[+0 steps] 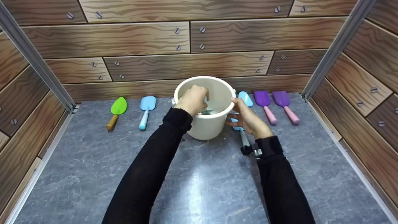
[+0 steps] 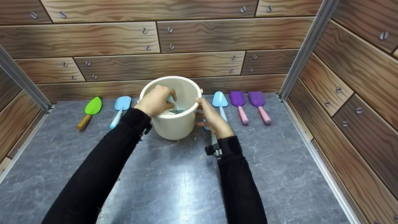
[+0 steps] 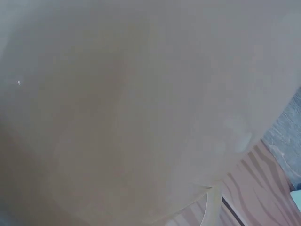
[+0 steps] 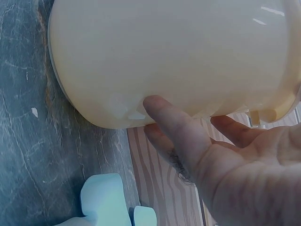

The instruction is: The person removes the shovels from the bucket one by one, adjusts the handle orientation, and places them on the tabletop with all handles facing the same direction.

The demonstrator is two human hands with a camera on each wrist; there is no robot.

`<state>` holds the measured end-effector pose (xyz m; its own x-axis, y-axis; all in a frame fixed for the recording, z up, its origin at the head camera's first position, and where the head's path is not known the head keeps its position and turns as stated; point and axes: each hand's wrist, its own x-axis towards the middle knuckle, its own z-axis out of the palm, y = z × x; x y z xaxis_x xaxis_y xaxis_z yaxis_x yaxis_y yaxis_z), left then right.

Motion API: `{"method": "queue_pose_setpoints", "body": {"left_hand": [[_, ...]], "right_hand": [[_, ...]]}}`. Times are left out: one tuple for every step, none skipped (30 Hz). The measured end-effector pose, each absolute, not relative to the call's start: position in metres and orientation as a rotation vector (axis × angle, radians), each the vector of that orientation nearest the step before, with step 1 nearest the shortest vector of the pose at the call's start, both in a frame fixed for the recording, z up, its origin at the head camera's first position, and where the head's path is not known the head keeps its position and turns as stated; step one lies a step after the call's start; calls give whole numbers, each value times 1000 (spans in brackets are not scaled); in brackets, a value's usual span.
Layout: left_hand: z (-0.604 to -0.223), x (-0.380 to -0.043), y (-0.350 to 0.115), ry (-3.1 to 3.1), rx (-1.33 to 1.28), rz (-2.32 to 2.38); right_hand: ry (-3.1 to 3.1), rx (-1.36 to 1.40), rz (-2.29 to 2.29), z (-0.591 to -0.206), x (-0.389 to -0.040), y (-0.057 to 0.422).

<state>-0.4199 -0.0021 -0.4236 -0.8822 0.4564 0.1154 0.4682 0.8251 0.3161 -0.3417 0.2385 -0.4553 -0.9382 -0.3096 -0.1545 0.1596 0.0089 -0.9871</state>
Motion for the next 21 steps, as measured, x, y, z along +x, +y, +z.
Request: {"method": "queue_pose_setpoints", "body": {"left_hand": [[-426,-423,-3,-2955,-756,-528],[-429,-426,-4,-2939,-761,-528],[-430,-428,-5,-2921,-767,-530],[-431,-429,-6,-2902,-772,-530],[-431,-429,-7,-2884,-775,-537],[-432,-430,-8,-2867,-779,-539],[-431,-428,-9,-2849,-781,-545],[-430,-427,-10,-2834,-782,-555],[-429,-425,-11,-2822,-777,-565],[-426,-421,-12,-2815,-773,-574],[-422,-417,-13,-2805,-766,-577],[-415,-410,-14,-2804,-762,-584],[-408,-401,-15,-2802,-760,-593],[-400,-393,-16,-2805,-757,-604],[-391,-384,-17,-2810,-755,-614],[-384,-375,-18,-2811,-755,-622],[-377,-368,-19,-2814,-755,-629],[-370,-361,-20,-2819,-755,-641],[-367,-357,-21,-2814,-752,-639],[-364,-354,-22,-2811,-747,-638],[-362,-352,-23,-2807,-742,-636]], "right_hand": [[1964,-157,-1997,-455,-342,239],[1965,-159,-1996,-455,-342,239],[1965,-163,-1995,-455,-342,239],[1965,-165,-1995,-455,-341,239],[1965,-167,-1996,-455,-341,239],[1966,-168,-1996,-455,-341,239],[1966,-167,-1998,-455,-341,239],[1966,-166,-1999,-455,-341,239],[1968,-164,-1999,-455,-341,239],[1970,-162,-1997,-455,-341,239],[1972,-161,-1996,-455,-341,239],[1975,-160,-1994,-455,-341,239],[1976,-159,-1992,-455,-341,239],[1977,-161,-1991,-455,-341,239],[1978,-164,-1990,-455,-341,240],[1977,-167,-1989,-455,-341,240],[1976,-168,-1990,-454,-341,240],[1974,-167,-1992,-454,-340,240],[1972,-166,-1994,-454,-340,240],[1971,-164,-1995,-454,-340,240],[1969,-160,-1997,-454,-340,240]]}}
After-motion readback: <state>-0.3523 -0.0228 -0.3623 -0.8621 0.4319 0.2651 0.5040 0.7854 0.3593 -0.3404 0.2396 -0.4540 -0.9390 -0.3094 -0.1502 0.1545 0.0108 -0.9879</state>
